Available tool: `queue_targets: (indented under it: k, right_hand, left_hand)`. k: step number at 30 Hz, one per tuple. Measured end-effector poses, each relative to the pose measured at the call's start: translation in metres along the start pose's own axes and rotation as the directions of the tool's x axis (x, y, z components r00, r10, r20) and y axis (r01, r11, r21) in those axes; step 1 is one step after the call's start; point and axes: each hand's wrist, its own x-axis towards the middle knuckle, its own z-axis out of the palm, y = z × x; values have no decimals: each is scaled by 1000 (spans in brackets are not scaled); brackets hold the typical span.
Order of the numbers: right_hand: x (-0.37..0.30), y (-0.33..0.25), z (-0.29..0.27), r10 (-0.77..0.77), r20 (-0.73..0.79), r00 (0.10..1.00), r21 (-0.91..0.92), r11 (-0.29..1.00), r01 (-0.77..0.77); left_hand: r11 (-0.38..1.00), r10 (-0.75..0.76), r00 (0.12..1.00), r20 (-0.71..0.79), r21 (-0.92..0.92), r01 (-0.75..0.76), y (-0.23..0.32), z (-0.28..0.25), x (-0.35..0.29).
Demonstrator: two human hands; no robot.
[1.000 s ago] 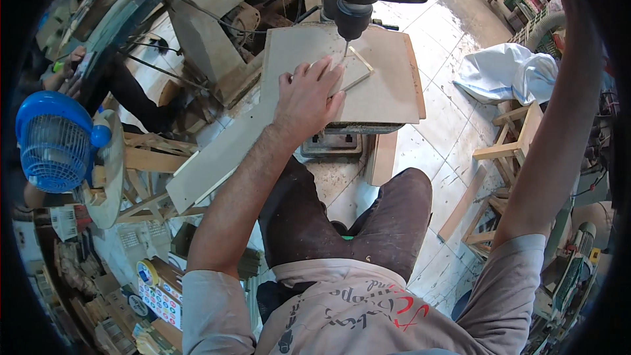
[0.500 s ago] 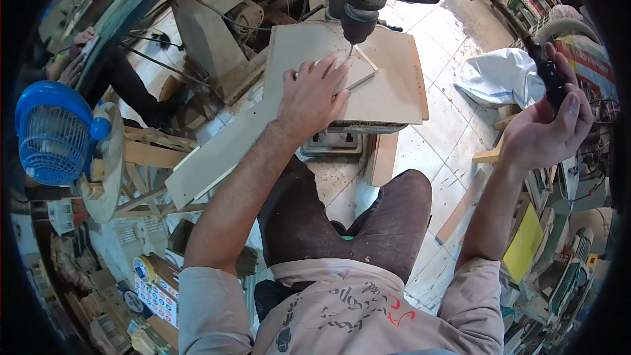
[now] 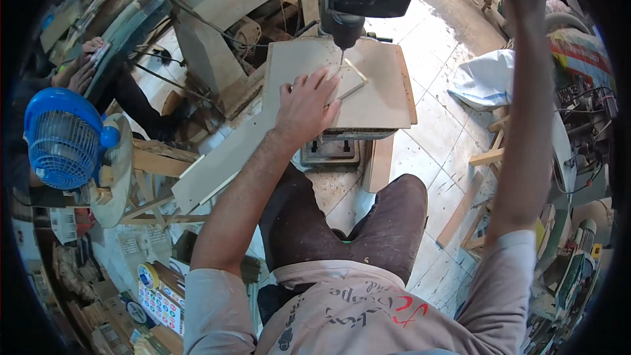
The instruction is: The person sits on the floor in a workshop, handling wooden planks and smaller pieces. They align the pieces, inspect the edges, and then use a bench drill press to drill holes into the wood. The person adjusts the wood position and operates the drill lever to complete the drilling.
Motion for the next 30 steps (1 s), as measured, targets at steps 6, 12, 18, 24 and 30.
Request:
queue_targets:
  k: [6, 12, 18, 24, 30]
  right_hand:
    - [-266, -154, 42, 746, 463, 479, 416, 294, -860]
    - [-385, -258, 91, 218, 976, -16, 77, -410, -909]
    - [-379, -301, 127, 168, 969, 181, 238, -445, -863]
    - [-372, -285, 116, 306, 951, -49, 112, -489, -865]
    - [-400, -320, 122, 72, 996, -47, -18, -368, -930]
  left_hand:
    - [999, -51, 999, -2, -1, 51, -8, -2, -10]
    - [996, -88, 995, 52, 22, 86, -2, -7, -9]
    - [988, -149, 982, 119, -12, 152, 1, -16, -6]
    - [988, -152, 979, 134, -8, 154, -1, -18, -5]
    - [991, -128, 987, 94, 54, 123, -1, -12, -4]
